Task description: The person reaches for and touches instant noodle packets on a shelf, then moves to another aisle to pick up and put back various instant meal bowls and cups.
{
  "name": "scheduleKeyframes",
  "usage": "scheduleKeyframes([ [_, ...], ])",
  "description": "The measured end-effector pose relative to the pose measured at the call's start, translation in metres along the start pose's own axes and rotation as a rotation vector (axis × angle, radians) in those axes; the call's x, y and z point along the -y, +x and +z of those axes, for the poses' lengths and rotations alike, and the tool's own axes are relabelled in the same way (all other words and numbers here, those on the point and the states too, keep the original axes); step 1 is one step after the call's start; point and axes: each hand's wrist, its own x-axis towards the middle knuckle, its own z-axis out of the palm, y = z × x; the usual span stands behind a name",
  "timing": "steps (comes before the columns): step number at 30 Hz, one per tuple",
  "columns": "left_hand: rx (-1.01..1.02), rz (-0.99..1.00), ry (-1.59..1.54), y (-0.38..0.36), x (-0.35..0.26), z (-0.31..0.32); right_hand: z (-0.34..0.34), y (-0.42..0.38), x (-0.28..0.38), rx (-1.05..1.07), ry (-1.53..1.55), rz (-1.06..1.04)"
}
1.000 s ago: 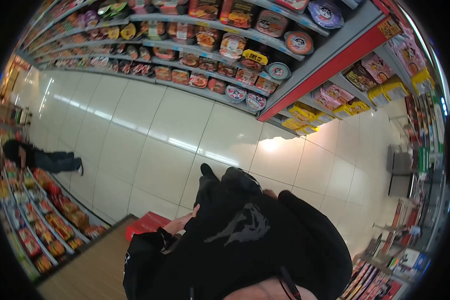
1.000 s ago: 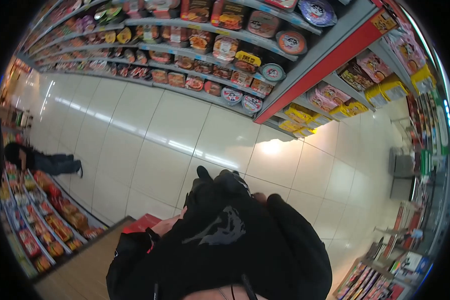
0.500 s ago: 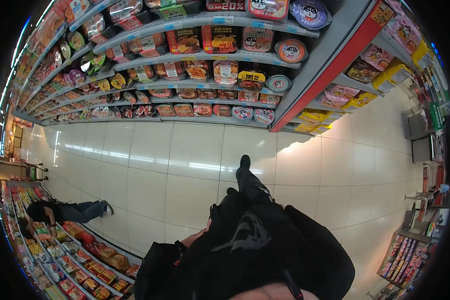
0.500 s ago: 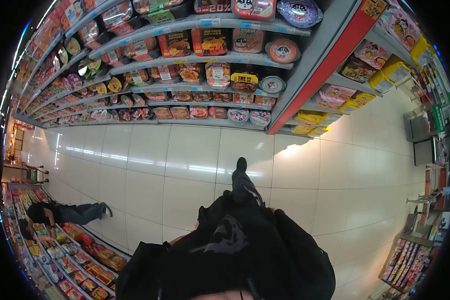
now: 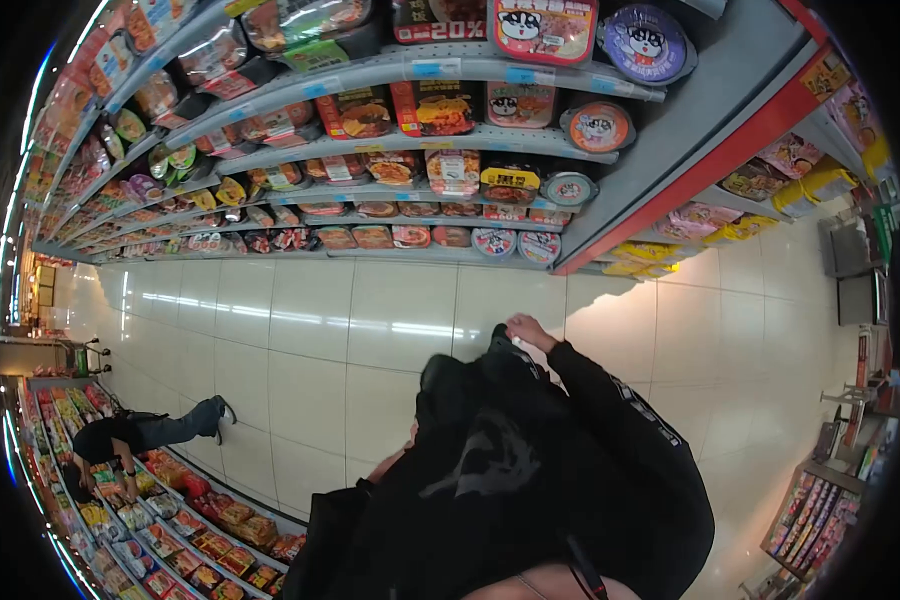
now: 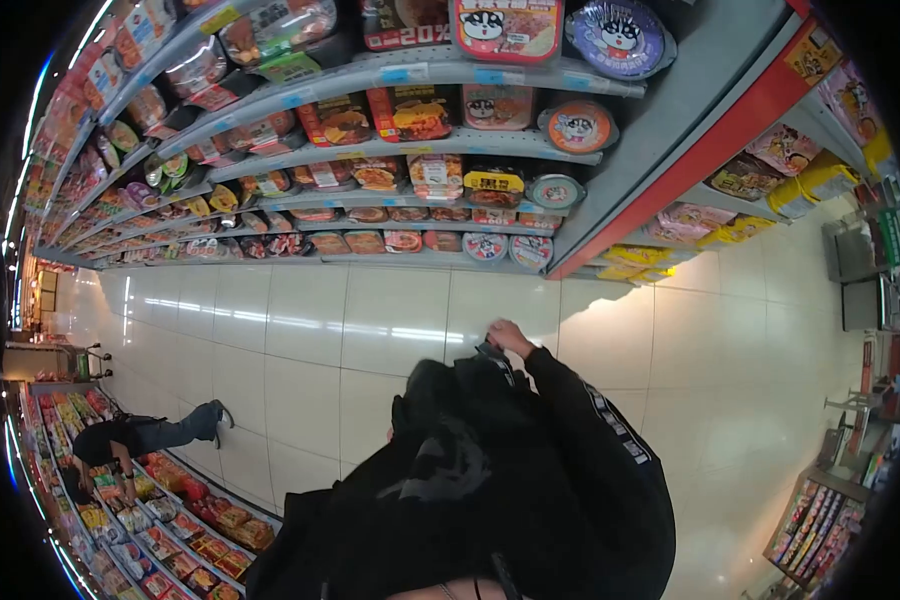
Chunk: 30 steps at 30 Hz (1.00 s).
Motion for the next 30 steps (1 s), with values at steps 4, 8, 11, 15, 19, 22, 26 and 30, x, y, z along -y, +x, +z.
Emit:
scheduleKeyframes([
  [4,0.045,0.087,0.061,0.017,-0.044,-0.028,0.003,0.02,0.056,-0.048,0.244,0.03],
  [8,0.129,0.178,0.149,0.024,-0.093,-0.069,0.017,0.02,0.032,-0.063,0.268,-0.016],
  [11,0.197,0.199,0.251,0.027,-0.128,-0.103,0.041,-0.002,-0.027,-0.311,0.116,-0.114],
  [15,0.241,0.015,0.509,0.133,-0.039,-0.218,0.055,-0.05,-0.033,-0.36,0.398,0.37],
  [19,0.193,-0.12,0.874,0.118,-0.123,-0.221,0.072,-0.075,-0.02,-0.415,0.593,0.58],
  [22,0.391,-0.069,0.92,0.136,-0.156,-0.239,0.088,-0.081,-0.015,-0.52,0.549,0.531],
  [26,-0.084,0.378,1.077,0.225,-0.174,-0.255,0.073,-0.061,0.001,-0.681,0.4,0.378],
  [30,-0.139,0.724,0.694,0.238,-0.287,-0.171,-0.004,-0.016,0.027,-0.944,0.147,-0.087],
])
